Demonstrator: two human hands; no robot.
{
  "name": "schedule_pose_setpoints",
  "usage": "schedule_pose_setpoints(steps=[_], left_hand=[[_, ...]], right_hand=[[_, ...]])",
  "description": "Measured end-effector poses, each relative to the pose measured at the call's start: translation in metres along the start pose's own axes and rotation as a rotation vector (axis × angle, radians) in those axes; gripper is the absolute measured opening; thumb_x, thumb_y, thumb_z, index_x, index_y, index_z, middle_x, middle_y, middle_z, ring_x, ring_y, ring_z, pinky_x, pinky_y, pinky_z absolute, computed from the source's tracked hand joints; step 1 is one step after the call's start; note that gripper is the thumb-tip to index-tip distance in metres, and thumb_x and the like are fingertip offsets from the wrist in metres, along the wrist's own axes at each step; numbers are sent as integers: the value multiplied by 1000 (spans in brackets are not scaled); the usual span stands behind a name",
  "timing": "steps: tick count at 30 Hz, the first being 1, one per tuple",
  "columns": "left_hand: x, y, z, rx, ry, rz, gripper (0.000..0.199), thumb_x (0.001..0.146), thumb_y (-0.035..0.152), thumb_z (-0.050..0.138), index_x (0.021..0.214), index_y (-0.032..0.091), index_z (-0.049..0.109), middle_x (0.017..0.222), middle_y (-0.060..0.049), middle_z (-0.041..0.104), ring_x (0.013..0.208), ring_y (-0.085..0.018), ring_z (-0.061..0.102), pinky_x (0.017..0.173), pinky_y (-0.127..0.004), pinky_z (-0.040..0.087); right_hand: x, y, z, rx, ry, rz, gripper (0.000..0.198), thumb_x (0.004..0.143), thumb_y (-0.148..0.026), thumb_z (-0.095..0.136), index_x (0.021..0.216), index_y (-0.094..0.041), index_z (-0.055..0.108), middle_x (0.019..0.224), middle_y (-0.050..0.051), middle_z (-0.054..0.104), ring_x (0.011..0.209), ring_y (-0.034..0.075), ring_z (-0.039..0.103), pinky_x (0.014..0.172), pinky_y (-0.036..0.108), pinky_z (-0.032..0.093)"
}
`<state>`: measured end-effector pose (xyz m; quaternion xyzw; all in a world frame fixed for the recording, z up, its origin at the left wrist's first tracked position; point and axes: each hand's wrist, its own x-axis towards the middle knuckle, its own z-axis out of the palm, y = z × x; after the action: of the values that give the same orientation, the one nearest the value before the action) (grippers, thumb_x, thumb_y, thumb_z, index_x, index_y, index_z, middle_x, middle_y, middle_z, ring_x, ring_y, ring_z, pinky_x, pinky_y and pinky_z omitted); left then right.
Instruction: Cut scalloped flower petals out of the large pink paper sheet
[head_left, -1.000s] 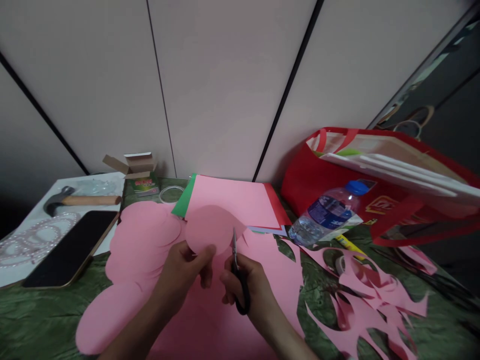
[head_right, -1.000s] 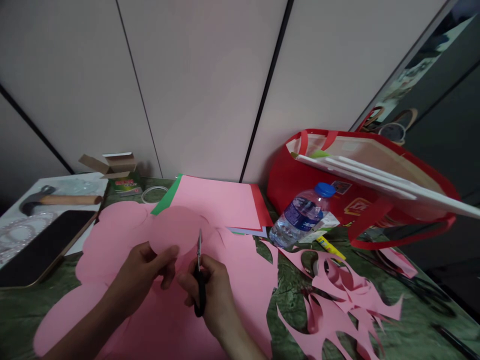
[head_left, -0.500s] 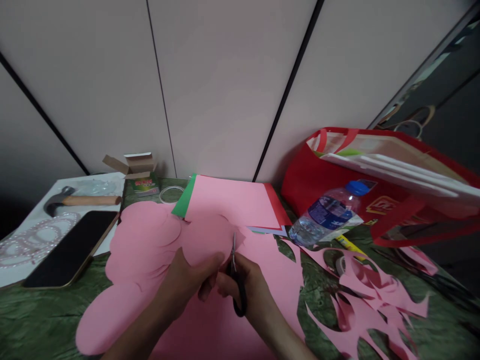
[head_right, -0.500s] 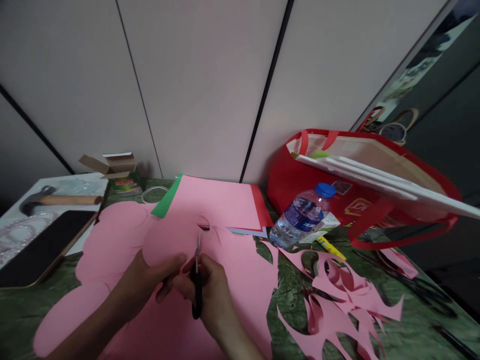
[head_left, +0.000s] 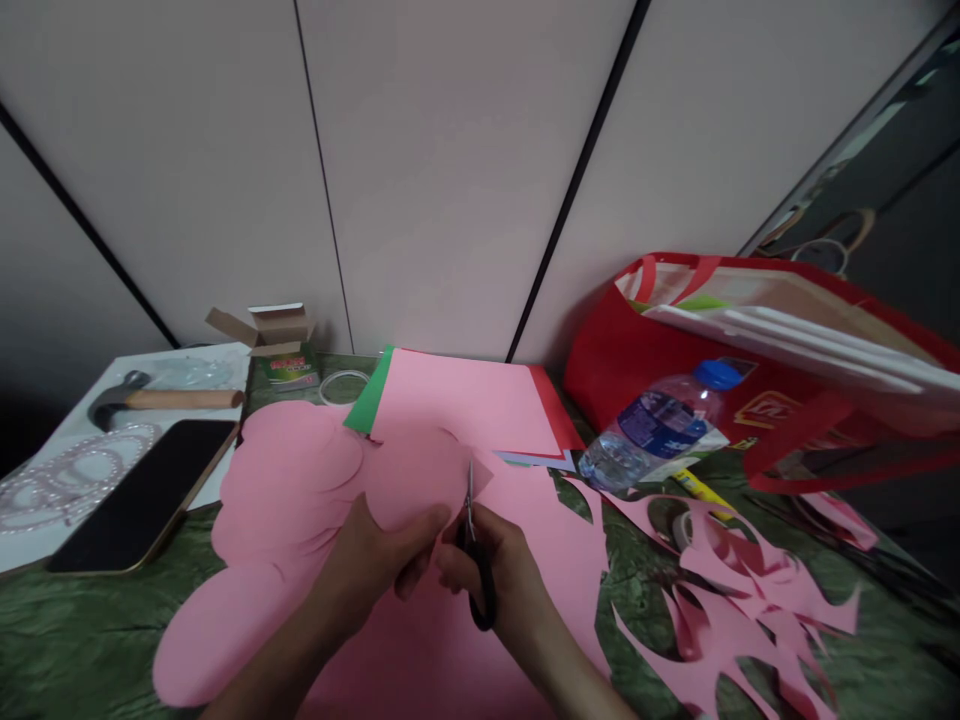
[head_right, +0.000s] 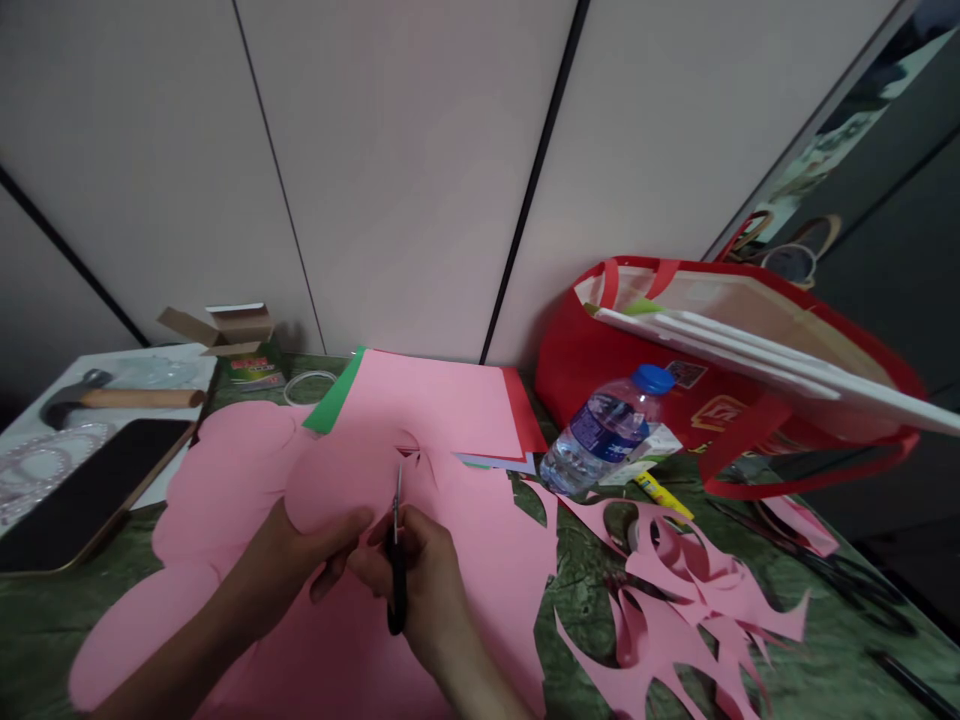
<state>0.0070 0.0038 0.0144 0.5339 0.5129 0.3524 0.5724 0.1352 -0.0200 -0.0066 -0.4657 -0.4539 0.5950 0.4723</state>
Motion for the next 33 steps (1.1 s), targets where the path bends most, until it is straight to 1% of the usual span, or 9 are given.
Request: schedule_pose_setpoints(steps=[4,10,20,26,29,33], left_hand=[[0,1,0,60,72,-26,37,71,34,56,41,16,45,30,4,39,29,-7,33,36,-22,26],[1,-2,-2,96,62,-26,41,72,37,55,38,18,41,30,4,38,30,-7,33,36,-22,25],[0,5,-3,144,104,-43,45,71,35,54,32,18,37,28,4,36,31,-8,34,39,-23,27],[1,6,-4,128,84,-21,44,72,34,53,34,18,39,29,4,38,32,-7,35,40,-23,27],[1,7,-4,127,96,-17,44,72,34,53,34,18,38,29,4,37,32,-7,34,40,-23,27],[1,7,-4,94,88,-10,42,72,33,53,35,18,39,30,4,38,33,-7,35,40,-23,28]], right_hand=[[-1,-1,1,-16,12,12,27,64,-36,66,64,-16,48,49,-6,45,44,8,41,44,22,32],[0,7,-1,-8,22,18,19,67,-29,63,63,-16,48,46,-7,45,42,8,42,42,20,32],[1,8,-2,4,38,47,20,67,-28,63,62,-17,48,45,-8,43,38,7,43,38,19,31],[2,13,-3,37,51,58,22,64,-29,66,61,-17,47,44,-9,42,35,5,40,38,20,36],[2,13,-2,42,57,70,21,65,-29,65,62,-17,47,44,-10,41,34,5,39,40,21,39],[2,13,-3,22,50,75,19,67,-28,63,62,-17,48,42,-10,41,34,6,41,41,21,40]])
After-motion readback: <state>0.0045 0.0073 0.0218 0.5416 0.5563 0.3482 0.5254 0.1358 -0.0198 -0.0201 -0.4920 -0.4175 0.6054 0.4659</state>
